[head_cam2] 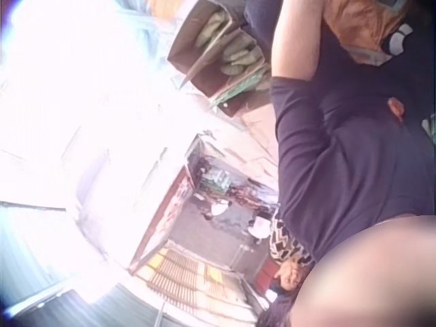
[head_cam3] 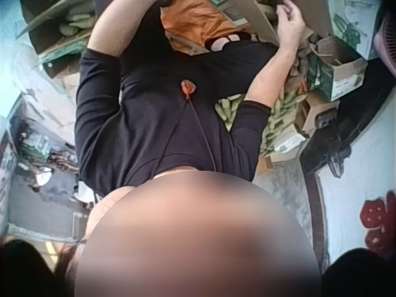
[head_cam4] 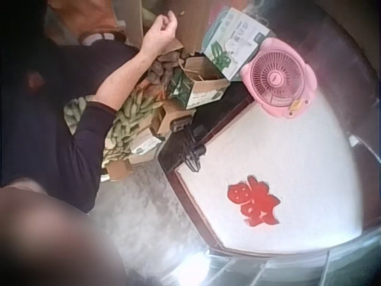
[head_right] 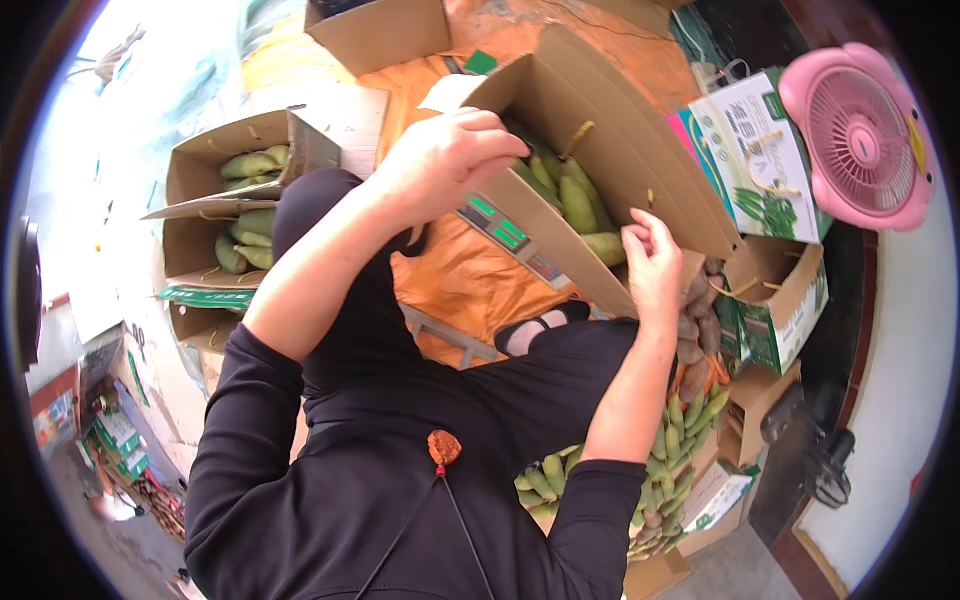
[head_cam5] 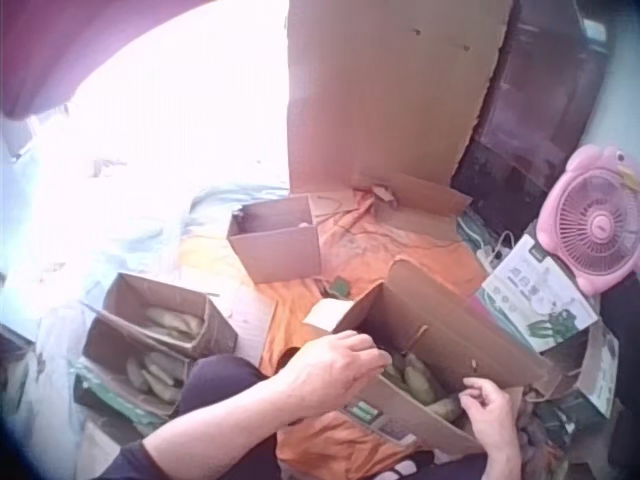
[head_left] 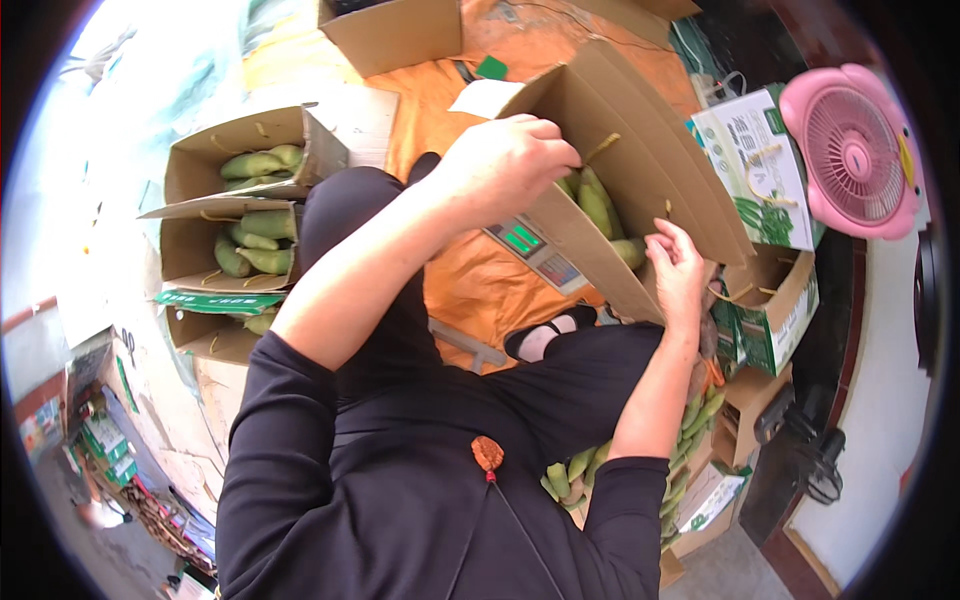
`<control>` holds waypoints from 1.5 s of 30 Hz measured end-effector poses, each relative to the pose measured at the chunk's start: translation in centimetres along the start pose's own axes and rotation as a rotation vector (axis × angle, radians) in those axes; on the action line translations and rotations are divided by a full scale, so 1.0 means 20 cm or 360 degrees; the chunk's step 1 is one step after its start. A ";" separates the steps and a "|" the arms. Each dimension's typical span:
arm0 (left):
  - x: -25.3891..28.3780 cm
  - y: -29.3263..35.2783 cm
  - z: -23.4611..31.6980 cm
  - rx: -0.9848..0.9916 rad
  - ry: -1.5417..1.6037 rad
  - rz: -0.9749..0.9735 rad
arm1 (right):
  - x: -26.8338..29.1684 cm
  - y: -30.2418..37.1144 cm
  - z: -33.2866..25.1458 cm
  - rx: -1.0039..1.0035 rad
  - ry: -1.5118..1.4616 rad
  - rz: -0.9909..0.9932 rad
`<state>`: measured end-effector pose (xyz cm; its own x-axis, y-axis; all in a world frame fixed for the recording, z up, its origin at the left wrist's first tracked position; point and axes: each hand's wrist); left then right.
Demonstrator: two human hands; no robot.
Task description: Sorting and packing various vegetables into cardboard boxes and weighing them.
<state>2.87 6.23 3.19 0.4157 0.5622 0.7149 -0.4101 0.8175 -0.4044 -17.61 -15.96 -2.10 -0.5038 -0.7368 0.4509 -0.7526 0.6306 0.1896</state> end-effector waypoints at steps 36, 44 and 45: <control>0.00 0.04 -0.01 -0.0112 -0.0062 0.0026 | -0.01 -0.02 -0.03 -0.0028 0.0016 -0.0161; 0.02 0.06 -0.01 -0.0052 0.0017 0.0134 | -0.03 -0.03 -0.03 -0.0013 0.0056 -0.0197; 0.02 0.07 -0.01 -0.0046 0.0039 0.0143 | -0.03 -0.03 -0.03 -0.0002 0.0065 -0.0205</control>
Point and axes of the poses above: each hand's wrist, its own y-axis away from the middle knuckle, its own x-axis out of the back of the hand, z = x × y, and after that the axes turned 1 degree about -x, right-handed
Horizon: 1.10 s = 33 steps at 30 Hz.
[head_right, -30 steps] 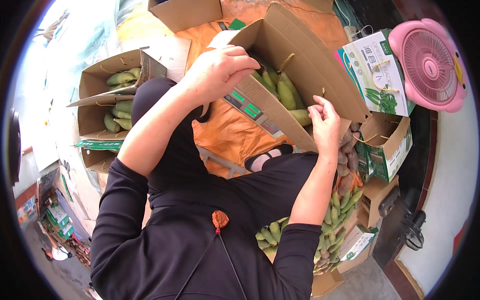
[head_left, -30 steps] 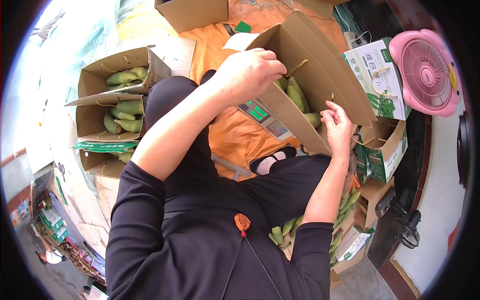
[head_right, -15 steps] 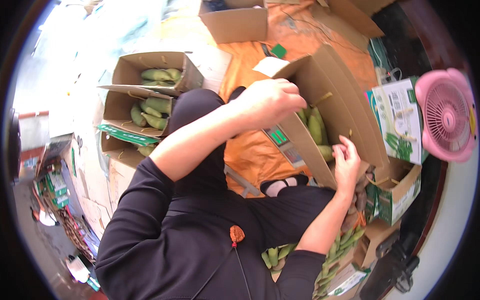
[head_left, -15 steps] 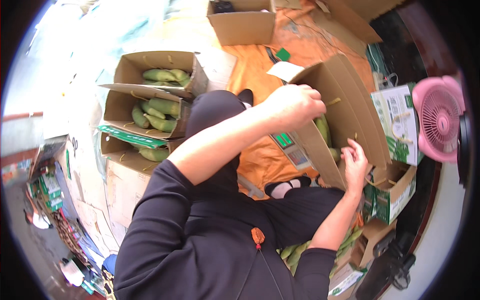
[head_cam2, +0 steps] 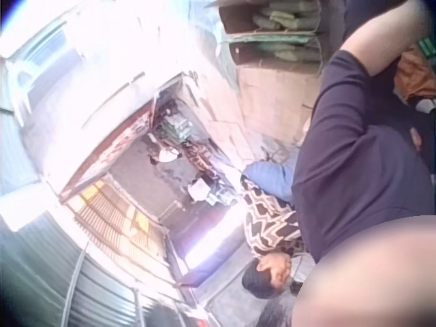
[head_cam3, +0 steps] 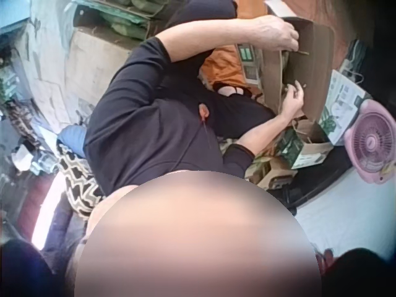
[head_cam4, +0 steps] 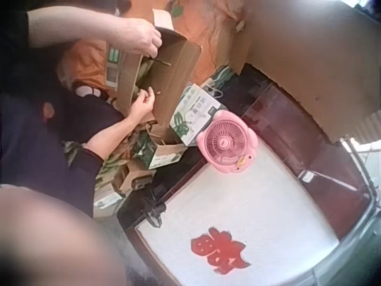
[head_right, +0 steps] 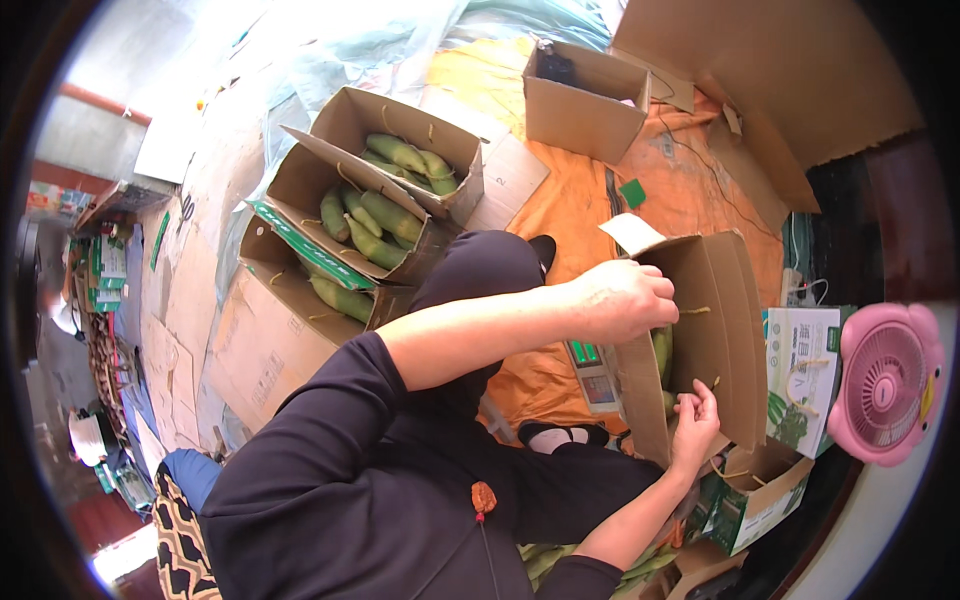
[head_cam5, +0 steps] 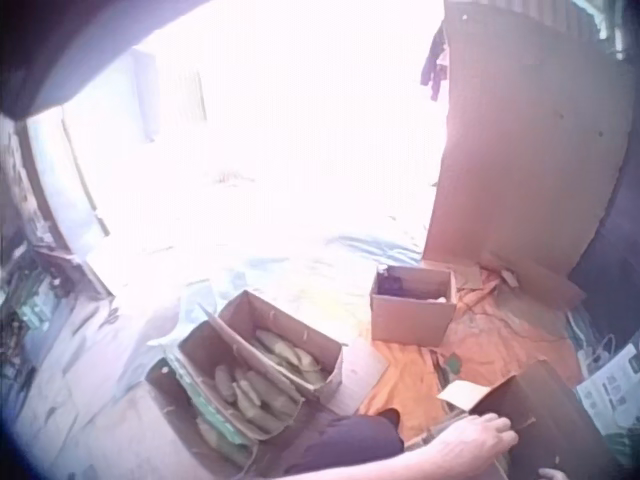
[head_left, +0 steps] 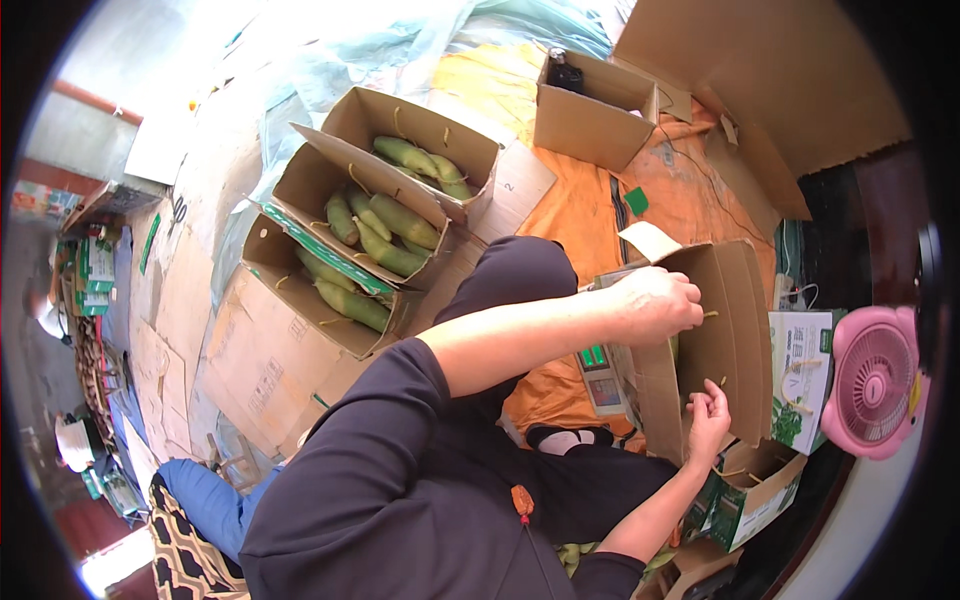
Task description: Sorting and packing various vegetables into cardboard boxes and weighing them.
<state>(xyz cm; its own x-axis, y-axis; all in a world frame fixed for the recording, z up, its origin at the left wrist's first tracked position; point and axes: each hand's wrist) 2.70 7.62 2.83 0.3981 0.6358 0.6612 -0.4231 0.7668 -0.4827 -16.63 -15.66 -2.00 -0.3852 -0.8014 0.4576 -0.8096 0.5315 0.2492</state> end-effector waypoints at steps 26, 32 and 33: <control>0.68 0.58 0.16 0.0286 -0.0246 0.0496 | -0.07 0.04 -0.04 -0.0050 0.0037 -0.0146; 1.00 1.27 0.10 0.1088 -0.0962 0.1202 | -0.02 0.05 0.00 0.0040 0.0160 -0.0160; 0.97 1.45 0.02 0.1234 -0.0824 0.1353 | -0.02 0.06 -0.02 0.0000 0.0133 -0.0129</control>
Point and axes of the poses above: each hand's wrist, its own y-axis away from the middle knuckle, its own x-axis out of the back of the hand, z = x × y, and after that the axes turned 1 degree about -x, right-handed
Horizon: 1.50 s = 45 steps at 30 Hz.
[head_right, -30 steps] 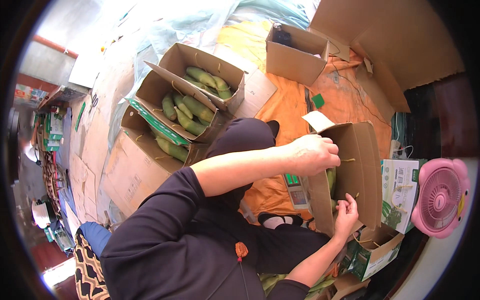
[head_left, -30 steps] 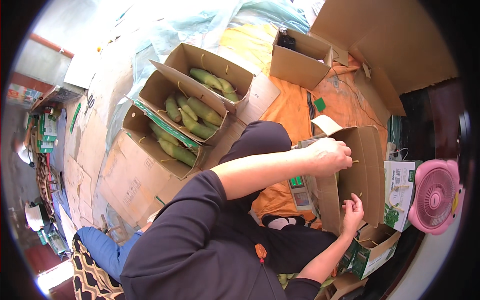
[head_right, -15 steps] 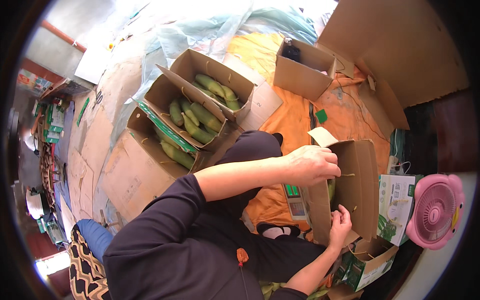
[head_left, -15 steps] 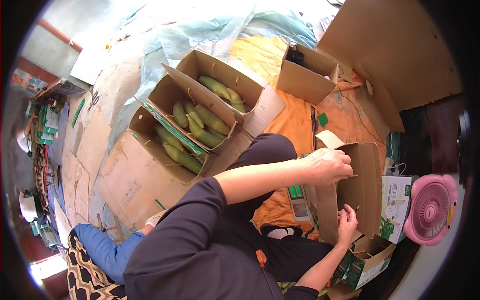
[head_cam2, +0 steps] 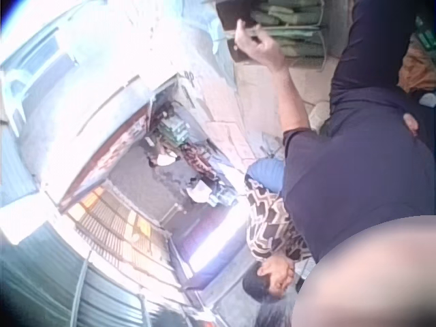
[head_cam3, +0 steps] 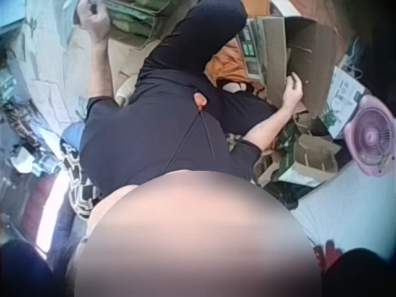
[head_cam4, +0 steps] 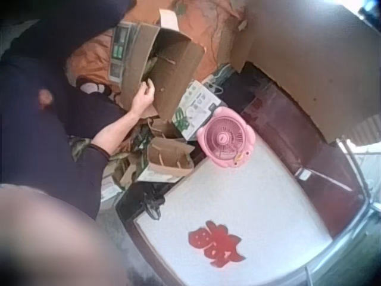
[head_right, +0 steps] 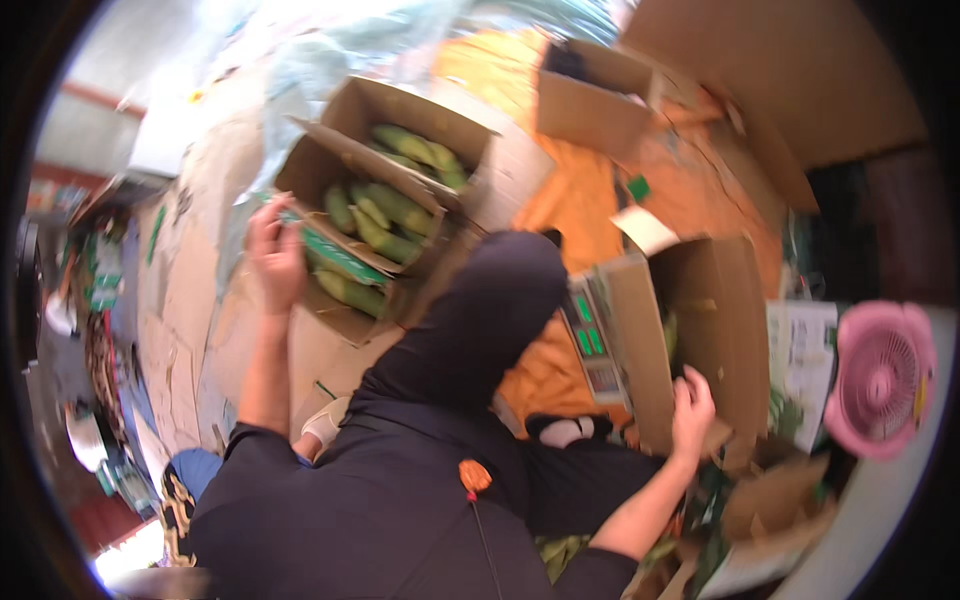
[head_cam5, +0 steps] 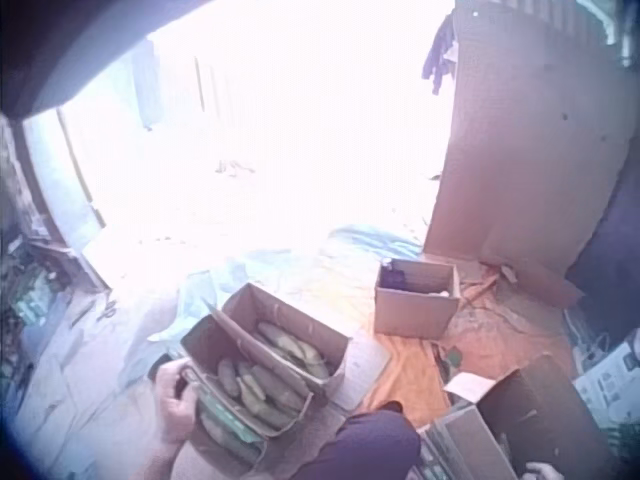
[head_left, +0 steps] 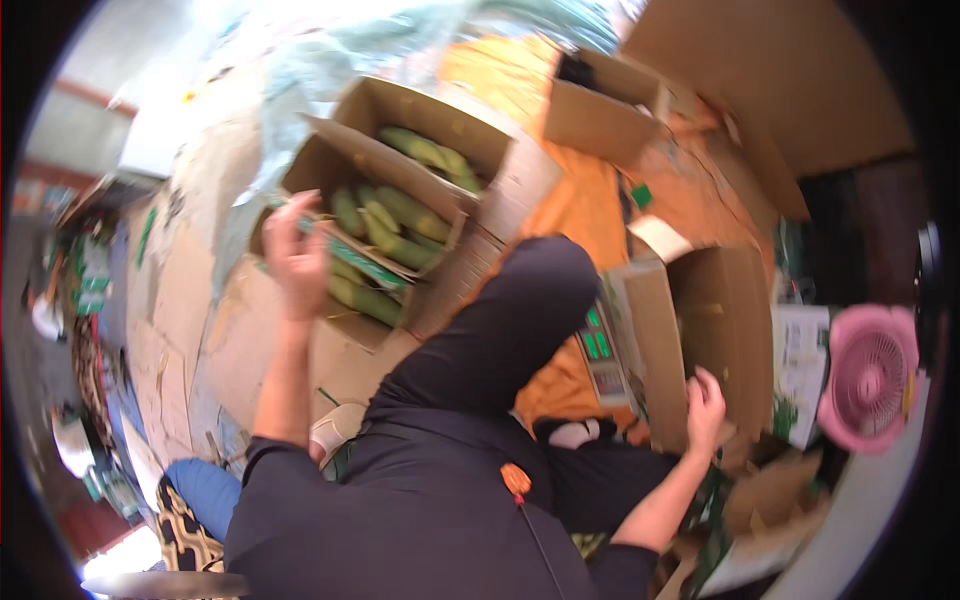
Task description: Sorting and packing various vegetables into cardboard boxes and weighing them.
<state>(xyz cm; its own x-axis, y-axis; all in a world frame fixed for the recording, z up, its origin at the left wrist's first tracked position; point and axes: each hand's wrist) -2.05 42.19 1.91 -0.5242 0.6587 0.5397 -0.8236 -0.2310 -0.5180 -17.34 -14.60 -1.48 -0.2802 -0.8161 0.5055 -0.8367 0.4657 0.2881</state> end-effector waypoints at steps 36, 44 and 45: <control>0.69 0.61 -0.73 0.2510 0.0025 -0.0640 | -0.06 -0.02 -0.12 -0.0047 0.0224 -0.0042; 1.05 0.65 -0.62 0.1947 -0.0940 -0.0432 | -0.09 -0.05 -0.13 0.0005 0.0208 -0.0133; 1.12 0.61 -0.60 0.1724 -0.1081 -0.0448 | -0.08 -0.05 -0.12 0.0004 0.0197 -0.0145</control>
Point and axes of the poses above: each hand's wrist, its own y-axis away from the middle knuckle, its own x-axis out of the back of the hand, z = x × y, and after that the axes turned 1 degree about -x, right-handed
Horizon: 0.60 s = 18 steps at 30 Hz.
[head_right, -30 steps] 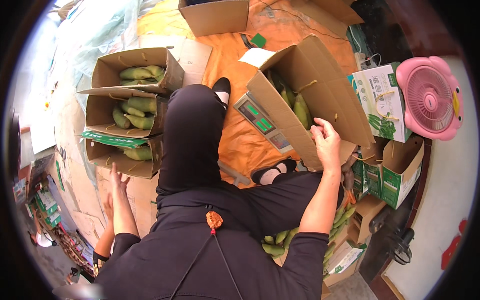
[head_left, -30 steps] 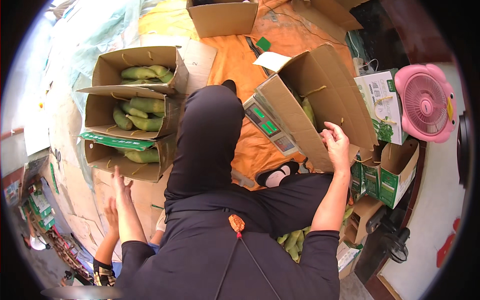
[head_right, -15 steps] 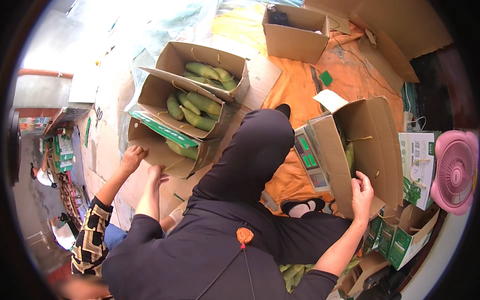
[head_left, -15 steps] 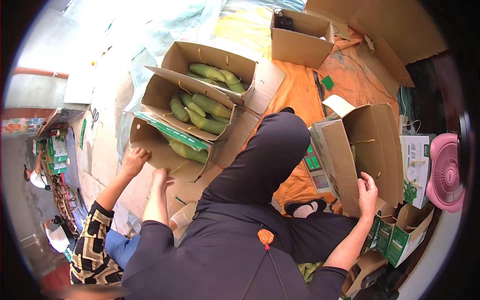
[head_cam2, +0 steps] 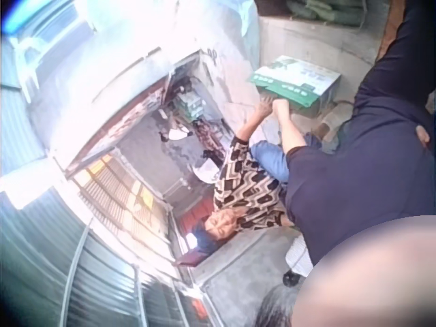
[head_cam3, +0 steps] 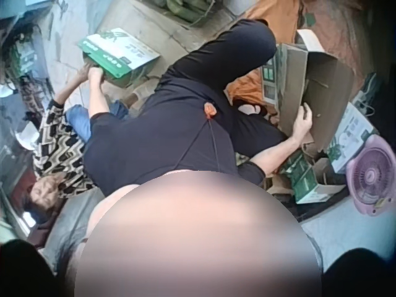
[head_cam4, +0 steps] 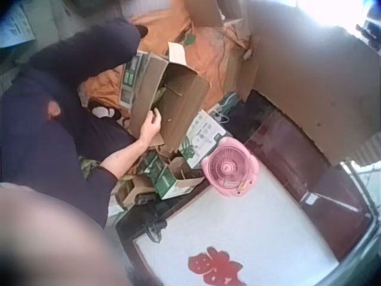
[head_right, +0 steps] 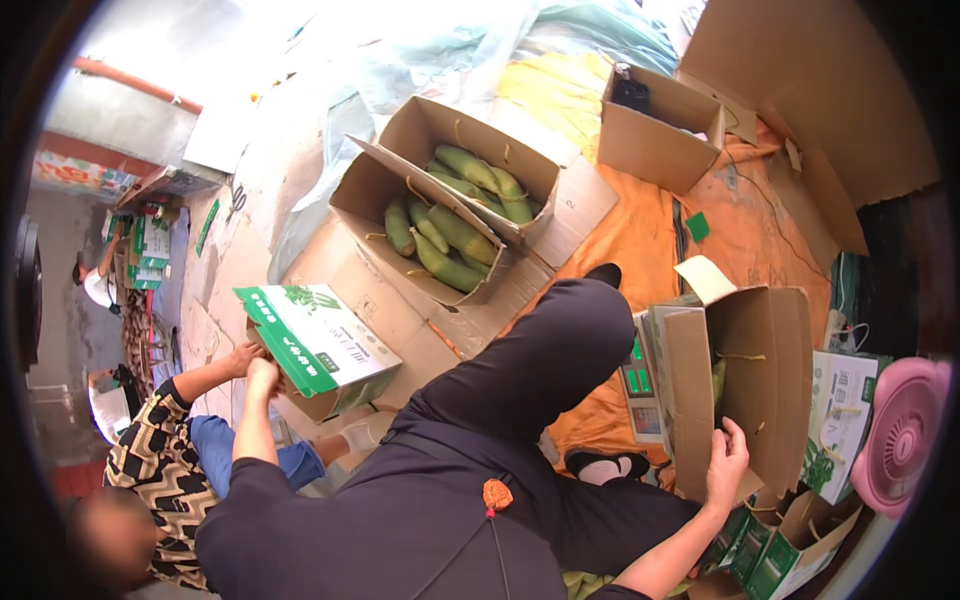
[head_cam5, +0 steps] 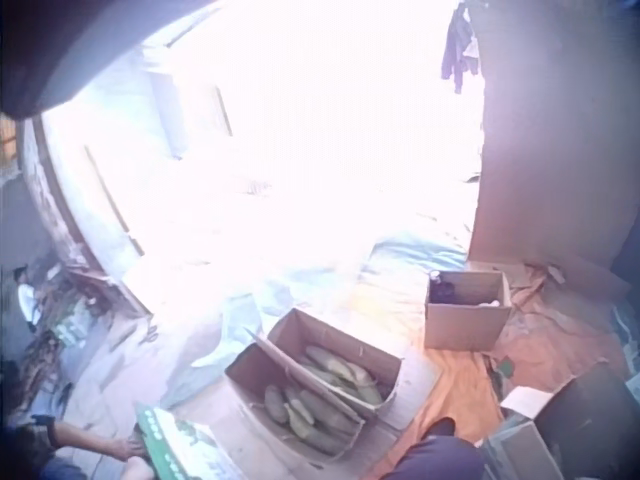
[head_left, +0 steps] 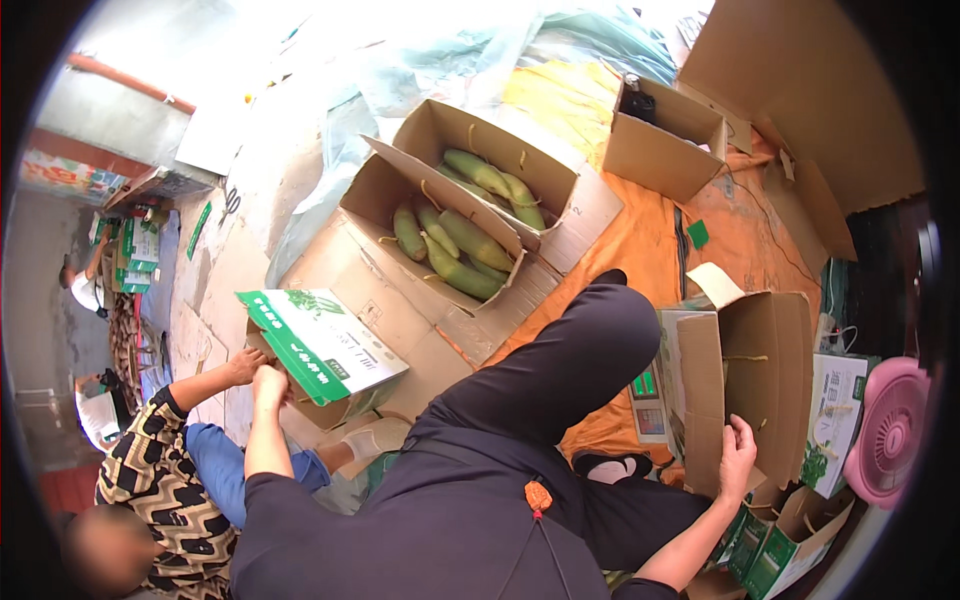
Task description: Sorting and packing various vegetables into cardboard boxes and weighing them.
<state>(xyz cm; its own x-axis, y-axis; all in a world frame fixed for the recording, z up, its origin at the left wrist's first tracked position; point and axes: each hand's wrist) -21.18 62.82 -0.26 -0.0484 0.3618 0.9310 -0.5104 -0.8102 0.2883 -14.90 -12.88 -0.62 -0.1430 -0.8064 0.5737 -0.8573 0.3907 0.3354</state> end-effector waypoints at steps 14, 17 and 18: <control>-0.47 0.08 1.10 -0.2300 -0.0880 0.0250 | 0.01 0.00 0.04 -0.0078 -0.0075 -0.0018; -0.71 -0.11 1.20 -0.2307 -0.1106 -0.0377 | 0.01 0.01 0.08 -0.0072 -0.0049 -0.0022; -0.79 -0.17 1.18 -0.2307 -0.1164 -0.0489 | 0.01 0.00 0.07 -0.0072 0.0028 -0.0026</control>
<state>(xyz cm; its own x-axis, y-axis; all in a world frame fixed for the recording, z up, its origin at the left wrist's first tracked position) 1.52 49.01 -10.68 0.3739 -0.2032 0.9049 -0.7701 0.4757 0.4251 -15.66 -13.67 -1.41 -0.1201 -0.8052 0.5807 -0.8361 0.3974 0.3781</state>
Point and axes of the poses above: each hand's wrist, its own y-axis away from the middle knuckle, its own x-axis out of the back of the hand, z = x × y, and after that the axes turned 1 degree about -x, right-handed
